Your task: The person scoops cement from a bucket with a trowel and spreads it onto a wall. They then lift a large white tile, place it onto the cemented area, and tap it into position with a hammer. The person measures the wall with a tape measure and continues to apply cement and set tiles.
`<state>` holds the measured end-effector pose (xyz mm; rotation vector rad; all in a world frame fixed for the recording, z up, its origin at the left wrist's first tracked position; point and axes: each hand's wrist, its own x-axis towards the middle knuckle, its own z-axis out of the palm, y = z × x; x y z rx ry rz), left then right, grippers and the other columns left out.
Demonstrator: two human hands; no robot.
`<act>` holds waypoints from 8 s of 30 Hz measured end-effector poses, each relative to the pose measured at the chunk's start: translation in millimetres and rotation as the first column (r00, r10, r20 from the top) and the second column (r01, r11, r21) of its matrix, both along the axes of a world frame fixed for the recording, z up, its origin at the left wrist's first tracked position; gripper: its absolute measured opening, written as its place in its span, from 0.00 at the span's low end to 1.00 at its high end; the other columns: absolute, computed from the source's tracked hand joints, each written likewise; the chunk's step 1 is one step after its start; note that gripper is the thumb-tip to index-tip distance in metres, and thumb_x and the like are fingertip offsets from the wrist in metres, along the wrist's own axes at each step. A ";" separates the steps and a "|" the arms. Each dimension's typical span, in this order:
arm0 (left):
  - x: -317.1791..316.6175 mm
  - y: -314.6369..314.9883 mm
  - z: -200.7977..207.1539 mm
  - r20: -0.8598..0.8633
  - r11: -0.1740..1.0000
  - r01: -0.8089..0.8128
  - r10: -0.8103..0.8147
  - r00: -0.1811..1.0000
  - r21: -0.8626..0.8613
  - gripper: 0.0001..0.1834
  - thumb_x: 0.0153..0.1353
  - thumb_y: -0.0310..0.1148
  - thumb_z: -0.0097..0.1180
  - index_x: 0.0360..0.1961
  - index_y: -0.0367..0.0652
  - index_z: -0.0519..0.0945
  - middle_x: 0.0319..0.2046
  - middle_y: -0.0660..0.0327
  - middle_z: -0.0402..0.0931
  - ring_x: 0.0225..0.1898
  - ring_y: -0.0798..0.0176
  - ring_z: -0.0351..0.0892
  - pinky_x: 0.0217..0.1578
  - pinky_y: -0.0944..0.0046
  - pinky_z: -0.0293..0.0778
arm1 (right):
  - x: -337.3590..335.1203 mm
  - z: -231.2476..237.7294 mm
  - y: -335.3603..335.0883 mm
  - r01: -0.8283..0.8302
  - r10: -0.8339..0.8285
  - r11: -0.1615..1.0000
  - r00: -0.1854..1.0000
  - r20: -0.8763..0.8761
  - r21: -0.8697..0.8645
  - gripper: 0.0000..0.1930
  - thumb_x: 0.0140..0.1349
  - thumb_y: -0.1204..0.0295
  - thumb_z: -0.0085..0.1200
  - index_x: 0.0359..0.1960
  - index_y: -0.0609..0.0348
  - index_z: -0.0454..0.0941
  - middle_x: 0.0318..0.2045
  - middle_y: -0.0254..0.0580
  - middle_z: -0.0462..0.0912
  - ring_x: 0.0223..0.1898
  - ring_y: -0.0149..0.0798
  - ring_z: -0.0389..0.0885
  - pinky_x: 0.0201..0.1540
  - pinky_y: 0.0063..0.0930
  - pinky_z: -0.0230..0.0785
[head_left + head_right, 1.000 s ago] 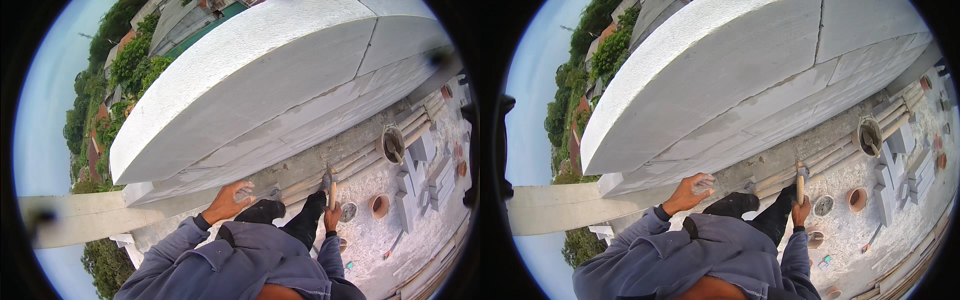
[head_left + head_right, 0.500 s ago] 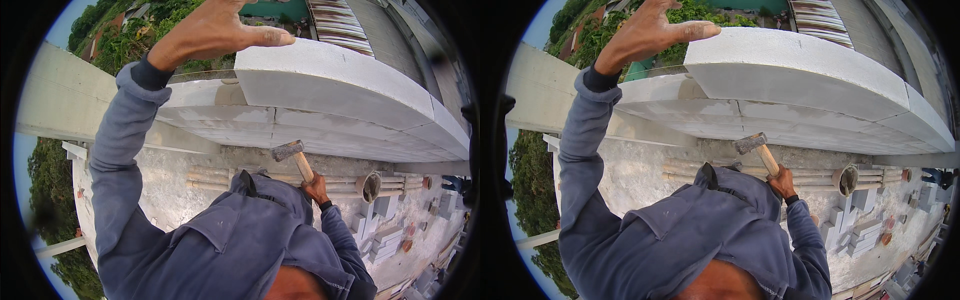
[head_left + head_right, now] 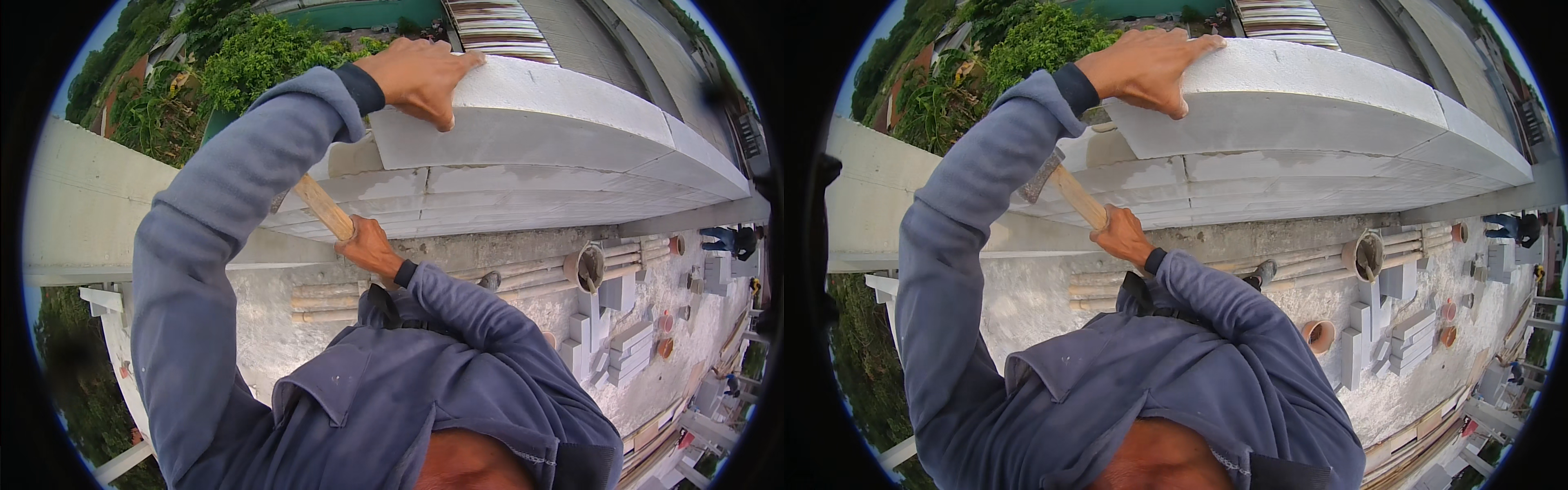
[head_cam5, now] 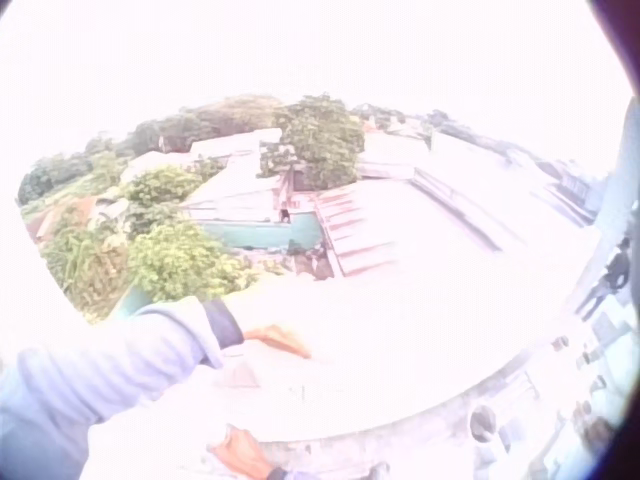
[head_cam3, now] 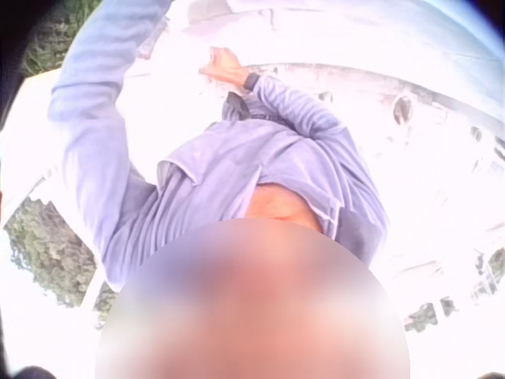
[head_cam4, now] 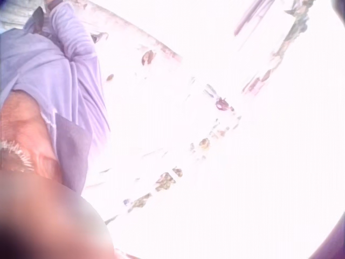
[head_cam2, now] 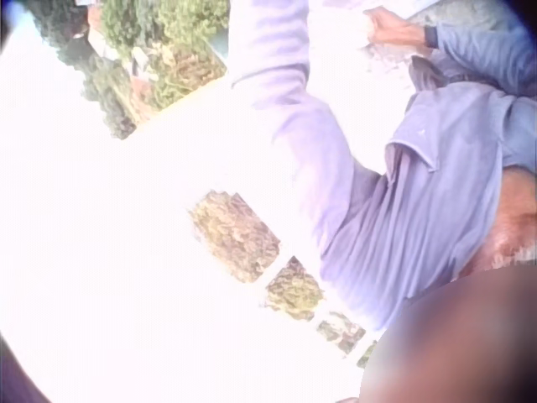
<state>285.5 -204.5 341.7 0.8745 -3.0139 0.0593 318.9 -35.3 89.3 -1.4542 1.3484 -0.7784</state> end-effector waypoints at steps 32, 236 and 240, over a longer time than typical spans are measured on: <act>-5.9 13.9 19.5 0.092 0.986 -0.099 0.087 0.992 0.133 0.59 0.42 0.44 0.71 0.77 0.49 0.58 0.66 0.30 0.65 0.64 0.33 0.72 0.60 0.42 0.72 | -72.1 14.1 2.6 0.104 -0.099 0.991 0.993 0.060 -0.090 0.21 0.49 0.68 0.64 0.39 0.74 0.77 0.27 0.69 0.82 0.28 0.67 0.83 0.37 0.51 0.76; -307.8 157.3 -454.3 0.565 0.486 -0.798 0.569 0.598 0.356 0.30 0.38 0.11 0.67 0.48 0.36 0.78 0.48 0.51 0.73 0.36 0.55 0.85 0.39 0.57 0.84 | -761.1 -683.4 305.3 0.776 -0.562 -0.016 0.515 -0.647 0.630 0.21 0.54 0.62 0.59 0.44 0.67 0.85 0.42 0.60 0.88 0.45 0.56 0.89 0.50 0.45 0.81; -356.1 172.2 -497.6 0.708 0.292 -0.896 0.549 0.444 0.335 0.22 0.54 0.21 0.70 0.51 0.36 0.78 0.38 0.50 0.82 0.37 0.58 0.84 0.39 0.60 0.82 | -790.5 -795.7 297.0 0.872 -0.620 0.079 0.423 -0.661 0.484 0.29 0.60 0.50 0.57 0.40 0.72 0.81 0.32 0.64 0.87 0.35 0.60 0.88 0.40 0.49 0.80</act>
